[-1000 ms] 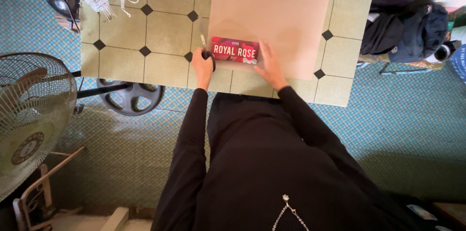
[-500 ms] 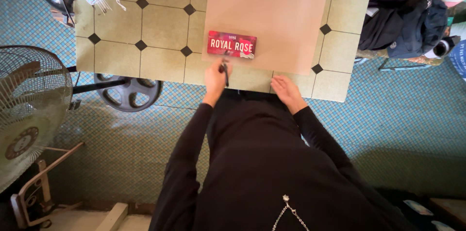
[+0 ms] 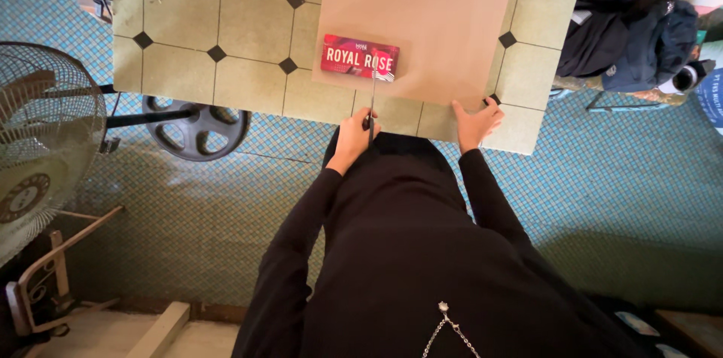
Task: The person cuts a sheet of brown paper with scissors, then wraps a small red box labeled ROYAL ROSE in the paper. They fold the paper around the box and smooth the edges, leaving the wrapped item on the table.
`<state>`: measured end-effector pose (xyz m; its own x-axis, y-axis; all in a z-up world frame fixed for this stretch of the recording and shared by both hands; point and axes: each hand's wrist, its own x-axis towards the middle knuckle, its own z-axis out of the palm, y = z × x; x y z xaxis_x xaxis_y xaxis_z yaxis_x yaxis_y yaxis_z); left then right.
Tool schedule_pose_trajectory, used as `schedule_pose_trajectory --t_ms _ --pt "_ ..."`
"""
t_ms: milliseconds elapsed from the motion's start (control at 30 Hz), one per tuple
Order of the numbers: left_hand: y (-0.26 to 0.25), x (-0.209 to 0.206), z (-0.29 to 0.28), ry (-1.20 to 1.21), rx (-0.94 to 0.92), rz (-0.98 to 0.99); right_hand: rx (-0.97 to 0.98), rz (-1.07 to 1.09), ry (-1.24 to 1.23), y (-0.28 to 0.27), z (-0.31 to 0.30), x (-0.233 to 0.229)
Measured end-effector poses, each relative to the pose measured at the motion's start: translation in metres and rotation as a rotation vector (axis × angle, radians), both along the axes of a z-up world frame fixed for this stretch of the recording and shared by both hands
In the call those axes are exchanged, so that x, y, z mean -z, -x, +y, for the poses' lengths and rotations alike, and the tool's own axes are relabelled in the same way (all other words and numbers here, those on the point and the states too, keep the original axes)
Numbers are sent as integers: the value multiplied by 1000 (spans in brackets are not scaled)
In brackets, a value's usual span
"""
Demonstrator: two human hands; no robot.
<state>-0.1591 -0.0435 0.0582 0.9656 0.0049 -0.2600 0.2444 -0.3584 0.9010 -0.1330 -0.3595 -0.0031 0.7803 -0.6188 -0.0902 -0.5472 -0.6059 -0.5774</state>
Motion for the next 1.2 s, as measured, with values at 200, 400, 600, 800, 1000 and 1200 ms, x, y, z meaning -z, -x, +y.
schedule_pose_trajectory --t_ms 200,400,600,800,1000,1200 --pt "5 7 -7 51 18 1 -22 78 -36 -6 -1 -5" --pt "11 12 -17 58 75 35 -50 77 -43 -12 -4 6" --pt "18 11 -21 23 136 84 -23 -148 -377 -20 -7 15" --pt "19 8 -22 31 129 102 361 -296 -1326 -19 -5 16" --pt "19 2 -25 32 131 124 195 -184 -1605 -9 29 23" --pt "21 -5 -28 -22 164 102 48 46 -1578 -25 55 25"
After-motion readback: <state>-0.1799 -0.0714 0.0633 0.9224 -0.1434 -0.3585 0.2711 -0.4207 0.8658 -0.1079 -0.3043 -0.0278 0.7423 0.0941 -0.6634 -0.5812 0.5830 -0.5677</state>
